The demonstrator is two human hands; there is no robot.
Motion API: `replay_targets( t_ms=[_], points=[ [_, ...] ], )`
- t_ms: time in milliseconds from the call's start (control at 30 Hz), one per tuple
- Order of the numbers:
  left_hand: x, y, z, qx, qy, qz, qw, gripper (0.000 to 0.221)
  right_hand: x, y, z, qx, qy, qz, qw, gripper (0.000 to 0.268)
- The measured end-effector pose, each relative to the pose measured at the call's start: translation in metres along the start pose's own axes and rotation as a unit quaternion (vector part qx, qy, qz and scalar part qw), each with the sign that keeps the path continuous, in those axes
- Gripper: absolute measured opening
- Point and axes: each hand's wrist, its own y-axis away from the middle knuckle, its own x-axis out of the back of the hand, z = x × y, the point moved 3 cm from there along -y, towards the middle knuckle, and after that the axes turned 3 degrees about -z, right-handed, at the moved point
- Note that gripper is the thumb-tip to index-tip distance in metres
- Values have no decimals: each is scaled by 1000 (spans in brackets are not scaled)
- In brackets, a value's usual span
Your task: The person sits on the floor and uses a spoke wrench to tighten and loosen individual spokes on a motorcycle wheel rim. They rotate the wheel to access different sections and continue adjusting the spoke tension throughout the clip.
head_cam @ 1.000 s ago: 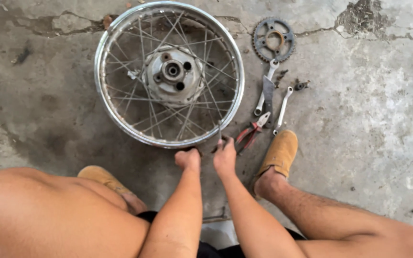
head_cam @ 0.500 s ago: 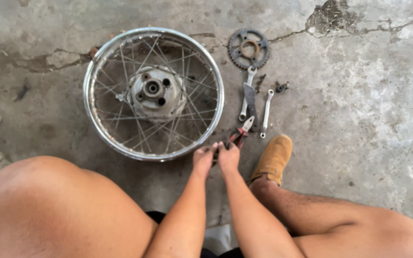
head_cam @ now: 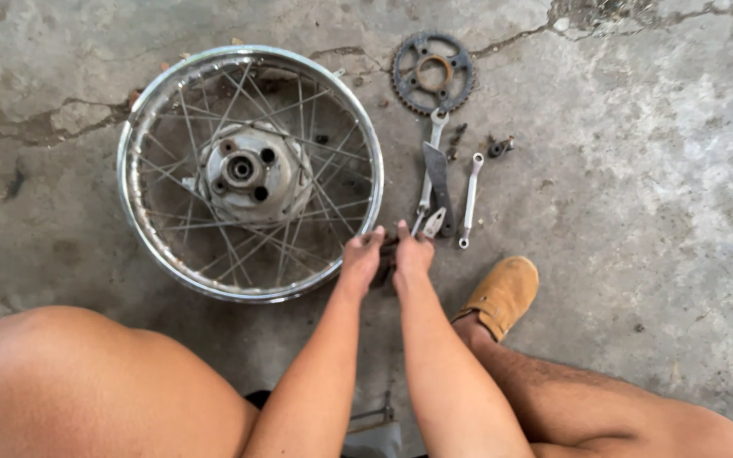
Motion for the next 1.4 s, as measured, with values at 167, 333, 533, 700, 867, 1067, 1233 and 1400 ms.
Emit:
replay_targets(
  t_ms=[167, 333, 533, 700, 867, 1067, 1233, 1400],
  points=[
    [6, -6, -4, 14, -14, -3, 1000, 53, -29, -49, 41, -76, -146, 20, 986, 36],
    [20, -3, -4, -11, -36, -36, 999, 48, -37, -43, 43, -83, -181, 29, 980, 23],
    [30, 2, -22, -8, -21, -20, 1000, 47, -27, -3, 29, 23, -90, -10, 996, 35],
    [71, 50, -11, 39, 280, 154, 947, 45, -37, 34, 4, 151, 6, -19, 988, 31],
    [132, 55, -17, 21, 539, 136, 831, 21, -42, 64, 12, 213, 69, 1, 975, 40],
    [194, 66, -8, 16, 581, 165, 797, 35, -42, 47, 43, 245, 180, 52, 951, 45],
    [190, 32, -58, -7, 547, 242, 802, 30, -44, 112, 19, 275, 230, -4, 934, 45],
    [194, 47, -53, -47, 656, 238, 715, 35, -61, 74, 41, 270, 451, -163, 835, 49]
  ],
)
